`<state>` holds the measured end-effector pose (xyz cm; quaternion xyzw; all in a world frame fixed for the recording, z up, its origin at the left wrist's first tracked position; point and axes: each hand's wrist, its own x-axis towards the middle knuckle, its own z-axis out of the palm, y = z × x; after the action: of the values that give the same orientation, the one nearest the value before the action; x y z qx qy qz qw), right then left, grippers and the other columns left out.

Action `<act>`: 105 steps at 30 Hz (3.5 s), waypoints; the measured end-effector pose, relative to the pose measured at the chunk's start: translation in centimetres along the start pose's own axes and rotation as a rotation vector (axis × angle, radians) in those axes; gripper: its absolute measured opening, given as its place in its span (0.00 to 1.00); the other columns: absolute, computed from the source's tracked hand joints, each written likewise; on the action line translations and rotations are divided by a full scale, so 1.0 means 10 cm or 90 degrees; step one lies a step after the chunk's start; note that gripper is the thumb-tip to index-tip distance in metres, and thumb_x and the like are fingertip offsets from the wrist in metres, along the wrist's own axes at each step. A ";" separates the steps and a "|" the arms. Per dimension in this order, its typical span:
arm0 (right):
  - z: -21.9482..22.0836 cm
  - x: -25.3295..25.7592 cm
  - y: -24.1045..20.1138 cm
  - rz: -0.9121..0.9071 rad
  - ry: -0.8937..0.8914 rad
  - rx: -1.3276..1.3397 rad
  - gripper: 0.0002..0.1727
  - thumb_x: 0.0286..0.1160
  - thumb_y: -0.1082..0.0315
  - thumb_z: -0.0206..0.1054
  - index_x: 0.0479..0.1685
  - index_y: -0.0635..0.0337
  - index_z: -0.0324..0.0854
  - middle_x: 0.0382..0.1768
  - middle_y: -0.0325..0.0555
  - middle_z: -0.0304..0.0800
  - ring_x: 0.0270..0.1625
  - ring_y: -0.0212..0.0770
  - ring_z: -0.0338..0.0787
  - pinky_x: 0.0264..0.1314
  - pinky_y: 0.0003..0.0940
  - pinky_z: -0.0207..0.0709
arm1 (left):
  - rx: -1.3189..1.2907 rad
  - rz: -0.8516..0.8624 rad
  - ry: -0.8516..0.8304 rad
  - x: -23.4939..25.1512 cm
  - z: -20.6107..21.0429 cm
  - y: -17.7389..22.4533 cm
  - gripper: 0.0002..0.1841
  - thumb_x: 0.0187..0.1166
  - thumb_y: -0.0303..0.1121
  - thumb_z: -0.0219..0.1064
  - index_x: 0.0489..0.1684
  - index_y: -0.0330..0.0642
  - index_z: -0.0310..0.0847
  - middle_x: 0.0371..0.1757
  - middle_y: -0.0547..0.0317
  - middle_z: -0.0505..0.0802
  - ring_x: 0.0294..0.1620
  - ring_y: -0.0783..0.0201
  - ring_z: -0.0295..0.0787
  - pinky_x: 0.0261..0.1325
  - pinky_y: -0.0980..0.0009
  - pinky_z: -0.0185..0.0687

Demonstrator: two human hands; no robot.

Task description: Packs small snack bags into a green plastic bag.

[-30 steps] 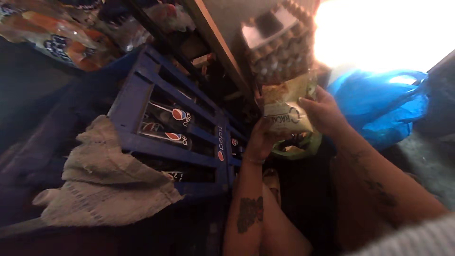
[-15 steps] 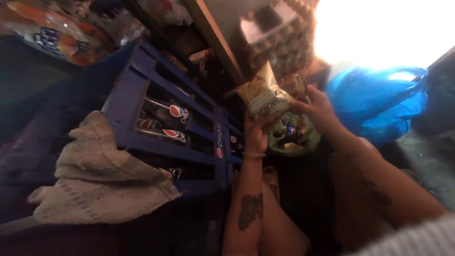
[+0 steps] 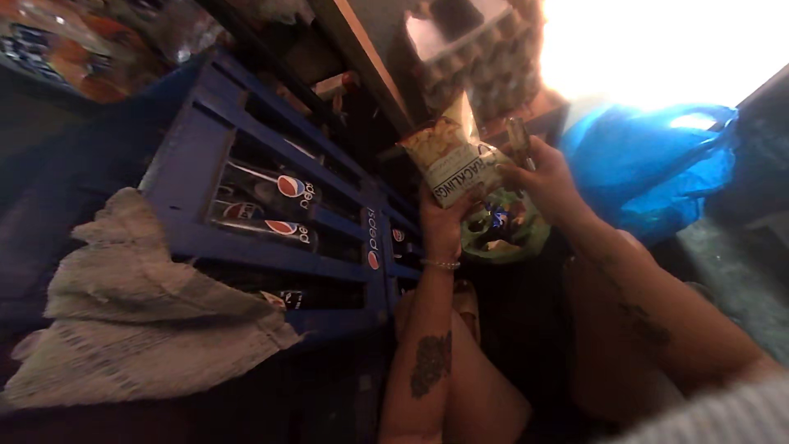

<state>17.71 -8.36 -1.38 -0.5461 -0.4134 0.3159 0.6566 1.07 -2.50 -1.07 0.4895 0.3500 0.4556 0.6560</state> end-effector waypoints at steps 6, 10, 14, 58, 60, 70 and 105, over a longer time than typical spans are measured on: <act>0.02 -0.01 0.03 -0.006 -0.003 0.033 0.15 0.75 0.70 0.71 0.59 0.61 0.81 0.39 0.40 0.90 0.34 0.31 0.90 0.39 0.29 0.88 | 0.018 0.052 0.049 0.02 0.01 -0.04 0.41 0.66 0.16 0.78 0.83 0.40 0.60 0.61 0.45 0.89 0.49 0.52 0.95 0.47 0.56 0.97; 0.06 -0.02 0.00 0.118 -0.054 0.122 0.12 0.86 0.68 0.63 0.62 0.62 0.78 0.34 0.42 0.91 0.31 0.32 0.89 0.35 0.27 0.84 | -0.018 0.094 0.104 0.08 -0.04 -0.03 0.40 0.67 0.16 0.76 0.82 0.38 0.59 0.60 0.45 0.88 0.50 0.53 0.95 0.49 0.58 0.96; 0.10 -0.07 -0.01 0.195 -0.133 0.162 0.16 0.93 0.62 0.52 0.69 0.59 0.76 0.36 0.45 0.94 0.35 0.37 0.93 0.36 0.30 0.87 | -0.060 0.123 0.139 0.11 -0.07 0.00 0.40 0.70 0.16 0.74 0.82 0.38 0.55 0.57 0.45 0.89 0.47 0.54 0.95 0.48 0.60 0.96; 0.22 -0.11 0.17 0.106 -0.214 -0.382 0.19 0.86 0.50 0.64 0.46 0.59 0.84 0.29 0.46 0.85 0.31 0.45 0.86 0.38 0.50 0.80 | -0.073 0.093 0.175 0.10 -0.09 0.05 0.37 0.71 0.18 0.75 0.79 0.37 0.56 0.53 0.46 0.89 0.43 0.58 0.94 0.47 0.62 0.94; 0.23 -0.10 0.18 0.098 -0.220 -0.391 0.19 0.86 0.50 0.64 0.45 0.59 0.83 0.29 0.46 0.85 0.31 0.45 0.86 0.37 0.50 0.79 | -0.069 0.099 0.166 0.11 -0.08 0.03 0.36 0.71 0.18 0.75 0.78 0.37 0.58 0.53 0.45 0.90 0.42 0.57 0.94 0.47 0.62 0.94; 0.24 -0.11 0.19 0.045 -0.219 -0.419 0.20 0.86 0.50 0.63 0.44 0.59 0.83 0.26 0.46 0.85 0.30 0.45 0.86 0.36 0.50 0.80 | -0.039 0.144 0.098 0.12 -0.08 -0.05 0.42 0.69 0.18 0.76 0.83 0.37 0.51 0.63 0.43 0.84 0.54 0.53 0.92 0.57 0.57 0.93; 0.24 -0.08 0.06 0.098 -0.197 -0.470 0.19 0.86 0.50 0.63 0.40 0.59 0.84 0.27 0.48 0.83 0.30 0.48 0.85 0.35 0.54 0.77 | 0.030 0.132 0.021 0.11 -0.11 -0.06 0.43 0.71 0.19 0.74 0.86 0.37 0.50 0.66 0.41 0.83 0.56 0.51 0.92 0.59 0.55 0.93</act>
<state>15.22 -7.81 -2.00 -0.7206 -0.5505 0.2730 0.3213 0.63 -1.14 -1.99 0.5308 0.3187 0.5210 0.5876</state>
